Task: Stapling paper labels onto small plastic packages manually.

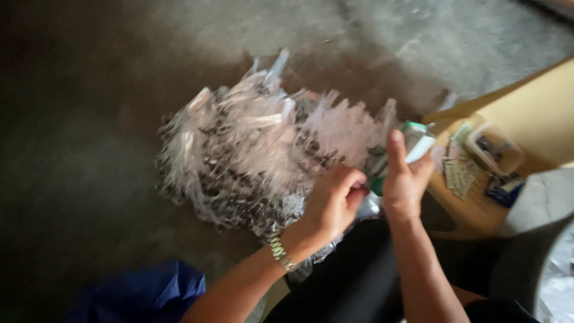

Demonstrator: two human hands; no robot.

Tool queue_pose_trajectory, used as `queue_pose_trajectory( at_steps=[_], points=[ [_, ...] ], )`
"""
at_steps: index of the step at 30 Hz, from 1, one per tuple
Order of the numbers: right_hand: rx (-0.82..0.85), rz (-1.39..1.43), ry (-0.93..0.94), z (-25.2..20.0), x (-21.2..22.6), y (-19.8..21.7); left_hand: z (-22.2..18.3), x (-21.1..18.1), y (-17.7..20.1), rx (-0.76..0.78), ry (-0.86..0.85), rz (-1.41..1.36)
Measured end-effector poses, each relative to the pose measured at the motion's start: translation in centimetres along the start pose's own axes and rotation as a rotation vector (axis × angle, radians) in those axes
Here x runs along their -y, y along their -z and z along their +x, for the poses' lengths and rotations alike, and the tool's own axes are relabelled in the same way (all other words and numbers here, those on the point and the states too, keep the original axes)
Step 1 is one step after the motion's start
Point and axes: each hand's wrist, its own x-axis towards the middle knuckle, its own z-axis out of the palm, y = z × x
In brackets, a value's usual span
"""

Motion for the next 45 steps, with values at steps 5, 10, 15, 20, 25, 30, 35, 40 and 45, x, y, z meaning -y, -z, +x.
queue_pose_trajectory(
  at_steps=[5,10,15,20,25,30,35,40,45],
  points=[
    [0.040,0.134,-0.172,-0.2,1.6,4.5,-0.6,2.5,-0.4,0.014,0.164,-0.098],
    [0.307,-0.283,-0.146,0.3,-1.2,8.0,0.2,5.2,-1.2,0.056,0.203,-0.213],
    [0.211,-0.110,-0.278,0.0,-4.0,8.2,3.2,9.6,-1.5,0.397,0.296,-0.680],
    [0.175,-0.048,-0.391,1.1,-4.4,10.6,0.4,29.1,-0.5,0.082,0.512,0.121],
    [0.135,-0.189,-0.492,1.3,-4.6,12.1,-7.4,38.9,2.0,0.157,0.440,1.094],
    [0.148,0.145,-0.465,1.1,-5.4,12.3,-6.2,34.9,4.1,0.196,0.474,0.950],
    [0.162,0.115,-0.377,-0.4,-4.1,9.3,-0.4,26.9,6.1,0.199,0.272,0.776],
    [0.196,0.034,-0.265,-3.0,-1.7,5.2,5.7,15.6,6.8,0.280,0.157,0.608],
    [0.158,-0.123,0.048,-4.6,-0.1,2.1,8.2,4.3,7.4,0.180,-0.019,0.503]
  ],
)
